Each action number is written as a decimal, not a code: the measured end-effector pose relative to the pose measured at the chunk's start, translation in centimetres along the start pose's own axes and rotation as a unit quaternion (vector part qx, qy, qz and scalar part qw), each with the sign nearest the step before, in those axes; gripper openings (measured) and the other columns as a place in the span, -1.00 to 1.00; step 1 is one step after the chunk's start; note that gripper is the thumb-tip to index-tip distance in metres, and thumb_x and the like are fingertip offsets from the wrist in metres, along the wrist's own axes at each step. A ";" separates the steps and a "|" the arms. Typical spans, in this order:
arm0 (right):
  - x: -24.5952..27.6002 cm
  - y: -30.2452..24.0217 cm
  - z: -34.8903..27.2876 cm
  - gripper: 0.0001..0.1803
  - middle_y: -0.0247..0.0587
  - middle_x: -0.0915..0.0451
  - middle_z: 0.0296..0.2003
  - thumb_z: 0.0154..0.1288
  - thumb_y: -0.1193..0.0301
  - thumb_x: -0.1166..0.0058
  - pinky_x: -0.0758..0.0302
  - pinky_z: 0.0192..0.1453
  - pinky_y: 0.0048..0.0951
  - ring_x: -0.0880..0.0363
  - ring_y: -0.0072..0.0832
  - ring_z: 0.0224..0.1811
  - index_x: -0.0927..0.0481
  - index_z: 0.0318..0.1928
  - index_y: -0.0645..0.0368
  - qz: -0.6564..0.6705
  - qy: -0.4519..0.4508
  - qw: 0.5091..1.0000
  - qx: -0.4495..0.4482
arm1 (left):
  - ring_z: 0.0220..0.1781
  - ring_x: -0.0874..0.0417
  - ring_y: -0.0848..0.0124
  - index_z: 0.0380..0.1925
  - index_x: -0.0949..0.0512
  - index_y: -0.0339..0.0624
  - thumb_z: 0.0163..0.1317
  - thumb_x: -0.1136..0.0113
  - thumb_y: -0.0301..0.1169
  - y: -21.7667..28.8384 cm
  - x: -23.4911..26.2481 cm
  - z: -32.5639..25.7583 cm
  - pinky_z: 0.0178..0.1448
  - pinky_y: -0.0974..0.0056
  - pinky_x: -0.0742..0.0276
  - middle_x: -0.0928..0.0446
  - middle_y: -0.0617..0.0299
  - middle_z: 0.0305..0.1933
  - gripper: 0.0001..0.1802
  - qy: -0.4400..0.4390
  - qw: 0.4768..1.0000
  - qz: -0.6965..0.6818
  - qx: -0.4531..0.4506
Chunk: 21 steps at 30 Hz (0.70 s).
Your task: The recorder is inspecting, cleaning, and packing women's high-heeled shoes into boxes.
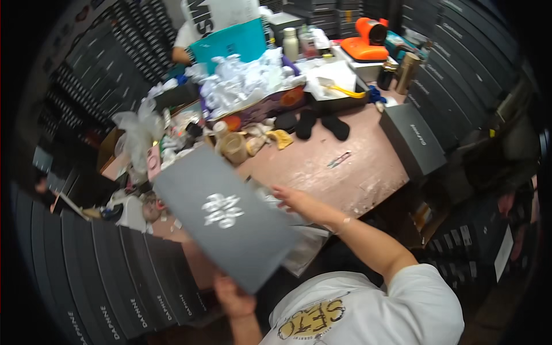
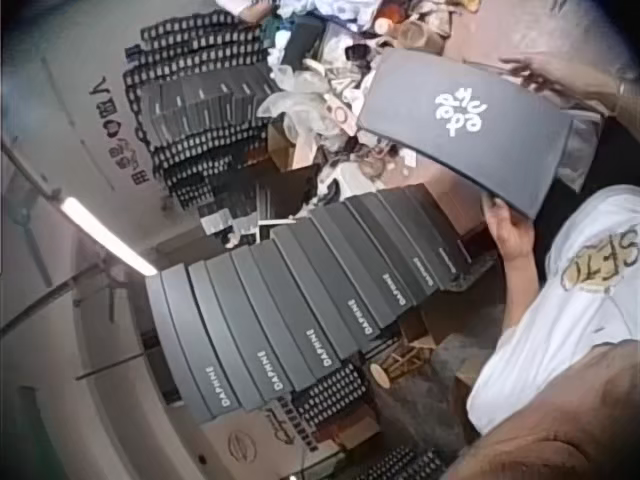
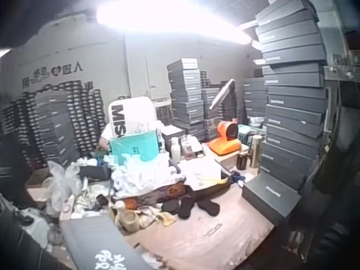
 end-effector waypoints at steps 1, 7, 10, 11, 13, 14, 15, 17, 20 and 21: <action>0.8 -1.1 -1.5 -0.36 0.03 -0.44 0.14 0.41 0.08 0.09 -0.34 0.24 -0.36 -0.41 -0.33 0.19 -0.28 0.34 0.21 -0.058 -0.016 0.997 0.042 | 0.21 -0.44 0.27 0.24 -0.30 -0.18 0.35 -0.08 -0.24 -1.5 -0.3 -0.3 0.26 0.13 -0.37 -0.44 0.15 0.18 -0.48 -0.032 0.989 0.144 -0.003; 8.7 2.4 -2.8 -0.39 -0.07 -0.65 -0.31 0.31 0.03 -0.09 -0.54 -0.24 -0.46 -0.62 -0.41 -0.35 -0.45 0.22 0.18 -0.234 -0.053 0.970 -0.052 | 0.41 -0.20 0.13 0.41 0.04 -0.30 0.40 -0.02 -0.14 -8.5 1.4 2.8 0.45 0.07 -0.09 -0.15 -0.09 0.39 -0.23 -0.007 0.943 0.323 0.077; 5.1 2.0 -1.2 -0.33 0.25 -0.59 -0.16 0.24 -0.03 -0.10 -0.50 -0.03 -0.20 -0.59 0.04 -0.17 -0.49 0.08 0.36 -0.434 -0.084 0.895 0.063 | 0.19 -0.48 0.19 0.30 -0.16 -0.21 0.47 0.12 -0.13 -8.5 0.2 3.7 0.26 0.06 -0.40 -0.38 0.02 0.18 -0.46 0.065 0.967 0.210 0.130; 4.6 1.9 -1.6 -0.35 0.26 -0.59 -0.18 0.25 -0.01 -0.09 -0.50 -0.03 -0.17 -0.59 0.06 -0.17 -0.49 0.06 0.36 -0.424 -0.086 0.900 0.055 | 0.21 -0.46 0.19 0.32 -0.13 -0.19 0.47 0.12 -0.14 -8.8 0.0 3.1 0.28 0.07 -0.39 -0.36 0.03 0.21 -0.45 0.057 0.969 0.203 0.132; 4.0 2.9 -3.2 -0.39 0.28 -0.59 -0.20 0.28 0.03 -0.07 -0.49 -0.04 -0.12 -0.58 0.11 -0.16 -0.47 0.04 0.37 -0.393 -0.066 0.916 0.051 | 0.26 -0.41 0.20 0.38 -0.07 -0.16 0.47 0.12 -0.18 -9.1 -0.8 1.6 0.30 0.09 -0.36 -0.29 0.04 0.28 -0.42 0.075 0.969 0.189 0.142; 3.9 3.8 -4.1 -0.41 0.28 -0.59 -0.21 0.30 0.04 -0.05 -0.48 -0.05 -0.10 -0.57 0.13 -0.16 -0.46 0.04 0.37 -0.381 -0.052 0.922 0.055 | 0.29 -0.37 0.20 0.40 -0.02 -0.15 0.47 0.12 -0.19 -9.7 -1.6 0.1 0.31 0.10 -0.34 -0.24 0.04 0.33 -0.40 0.108 0.969 0.172 0.142; 4.1 4.5 -4.9 -0.39 0.29 -0.58 -0.20 0.33 0.02 -0.01 -0.47 -0.03 -0.09 -0.56 0.15 -0.14 -0.43 0.08 0.35 -0.385 -0.087 0.918 0.039 | 0.33 -0.31 0.21 0.43 0.05 -0.15 0.45 0.10 -0.22 -10.8 -1.2 -1.2 0.33 0.14 -0.31 -0.13 0.03 0.40 -0.34 0.070 0.955 0.267 0.108; 4.6 6.9 -6.4 -0.37 0.33 -0.55 -0.15 0.35 0.02 0.02 -0.46 0.03 -0.12 -0.54 0.16 -0.08 -0.41 0.13 0.36 -0.373 -0.046 0.927 0.001 | 0.34 -0.29 0.22 0.44 0.06 -0.14 0.41 0.02 -0.28 -12.6 0.4 -2.3 0.34 0.17 -0.28 -0.13 0.03 0.41 -0.30 0.067 0.945 0.287 0.141; 4.3 8.6 -7.5 -0.34 0.29 -0.51 -0.01 0.37 0.04 0.02 -0.42 0.13 -0.20 -0.51 0.05 0.05 -0.33 0.23 0.34 -0.337 -0.002 0.942 -0.011 | 0.33 -0.30 0.21 0.43 0.04 -0.12 0.32 -0.07 -0.36 -10.8 -1.1 -1.0 0.35 0.15 -0.28 -0.17 0.05 0.37 -0.26 0.049 0.948 0.222 0.222; 4.5 8.4 -7.6 -0.33 0.26 -0.50 0.05 0.37 0.05 0.01 -0.41 0.17 -0.24 -0.51 -0.01 0.09 -0.30 0.27 0.33 -0.323 0.013 0.946 -0.004 | 0.33 -0.30 0.21 0.43 0.03 -0.12 0.30 -0.09 -0.38 -10.4 -1.7 -0.4 0.35 0.14 -0.28 -0.18 0.05 0.36 -0.24 0.036 0.946 0.203 0.249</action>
Point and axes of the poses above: each hand's wrist, its own z-axis towards the middle knuckle, its own x-axis out of the back of the hand, y = z × x, the point moved 1 cm from there along z, towards the middle knuckle
